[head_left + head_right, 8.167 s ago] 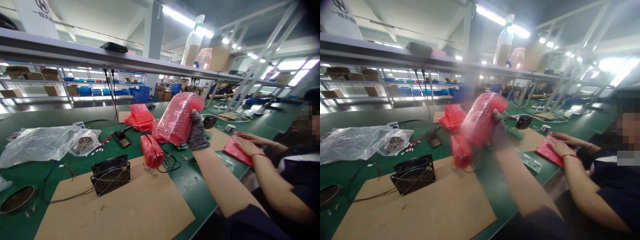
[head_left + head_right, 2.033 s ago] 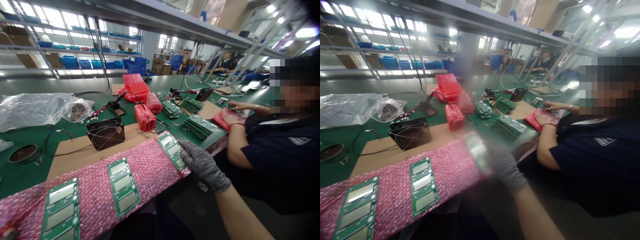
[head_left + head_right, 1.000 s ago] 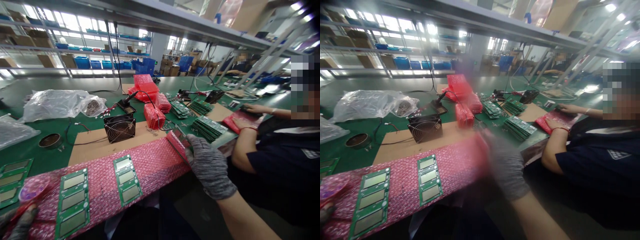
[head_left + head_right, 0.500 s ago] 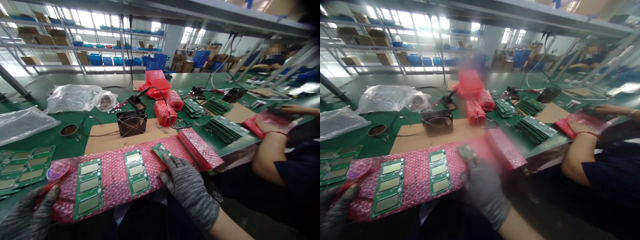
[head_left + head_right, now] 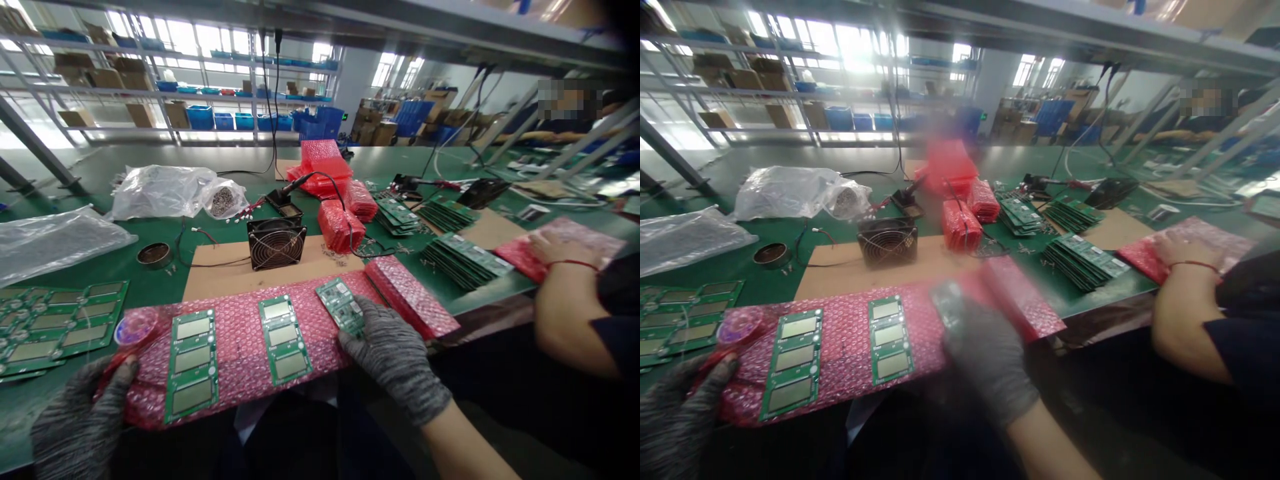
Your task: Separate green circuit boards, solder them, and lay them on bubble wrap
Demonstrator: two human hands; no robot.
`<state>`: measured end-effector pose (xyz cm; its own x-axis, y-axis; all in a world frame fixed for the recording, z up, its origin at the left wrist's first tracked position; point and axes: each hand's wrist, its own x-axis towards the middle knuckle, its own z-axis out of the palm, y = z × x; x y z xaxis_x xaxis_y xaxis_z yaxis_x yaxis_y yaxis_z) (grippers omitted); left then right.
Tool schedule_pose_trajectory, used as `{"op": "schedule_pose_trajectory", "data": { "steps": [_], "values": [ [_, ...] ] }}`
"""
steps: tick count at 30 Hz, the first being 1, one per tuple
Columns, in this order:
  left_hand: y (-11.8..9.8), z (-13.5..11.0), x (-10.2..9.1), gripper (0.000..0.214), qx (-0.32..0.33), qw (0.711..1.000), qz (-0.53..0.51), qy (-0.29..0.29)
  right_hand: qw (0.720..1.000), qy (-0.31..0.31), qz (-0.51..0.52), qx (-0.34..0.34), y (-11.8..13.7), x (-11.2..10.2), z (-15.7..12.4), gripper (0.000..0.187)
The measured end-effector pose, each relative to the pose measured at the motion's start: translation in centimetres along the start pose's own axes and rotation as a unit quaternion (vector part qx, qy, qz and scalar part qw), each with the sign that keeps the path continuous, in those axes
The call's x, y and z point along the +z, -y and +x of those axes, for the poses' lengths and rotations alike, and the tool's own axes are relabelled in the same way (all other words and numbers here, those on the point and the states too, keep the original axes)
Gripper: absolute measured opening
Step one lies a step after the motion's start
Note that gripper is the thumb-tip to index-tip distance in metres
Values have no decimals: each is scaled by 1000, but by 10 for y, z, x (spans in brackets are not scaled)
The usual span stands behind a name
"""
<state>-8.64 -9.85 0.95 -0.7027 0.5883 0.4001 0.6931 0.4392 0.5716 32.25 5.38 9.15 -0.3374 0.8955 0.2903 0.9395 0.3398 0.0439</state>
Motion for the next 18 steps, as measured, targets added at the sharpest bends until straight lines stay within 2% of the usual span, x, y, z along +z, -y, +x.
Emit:
{"op": "schedule_pose_trajectory", "data": {
  "steps": [2,4,6,8,9,10,12,14,16,18],
  "values": [
    [-8,0,-3,49,14,1000,19,6,999,22,-23,26,-1,0,5,34],
    [-14,1,-5,51,-4,1000,9,20,997,52,-51,30,3,0,6,36],
    [-18,2,-4,51,-43,998,-28,38,998,24,-54,12,16,0,3,42],
    [-20,2,-3,48,-73,994,-63,43,999,-26,-11,-21,40,2,-1,53],
    [-21,3,-3,47,-78,993,-75,40,999,-28,20,-40,55,3,-2,59],
    [-22,3,-3,46,-79,993,-84,34,997,-7,50,-57,71,4,-2,64],
    [-25,3,-3,43,-79,992,-98,22,991,83,83,-69,99,4,0,73],
    [-28,3,-4,41,-79,991,-103,21,982,158,88,-51,117,5,6,77],
    [-29,3,-5,41,-73,993,-92,23,979,179,90,-33,122,5,12,76],
    [-30,3,-5,40,-68,995,-76,19,980,165,107,-37,119,4,15,72]
  ]
}}
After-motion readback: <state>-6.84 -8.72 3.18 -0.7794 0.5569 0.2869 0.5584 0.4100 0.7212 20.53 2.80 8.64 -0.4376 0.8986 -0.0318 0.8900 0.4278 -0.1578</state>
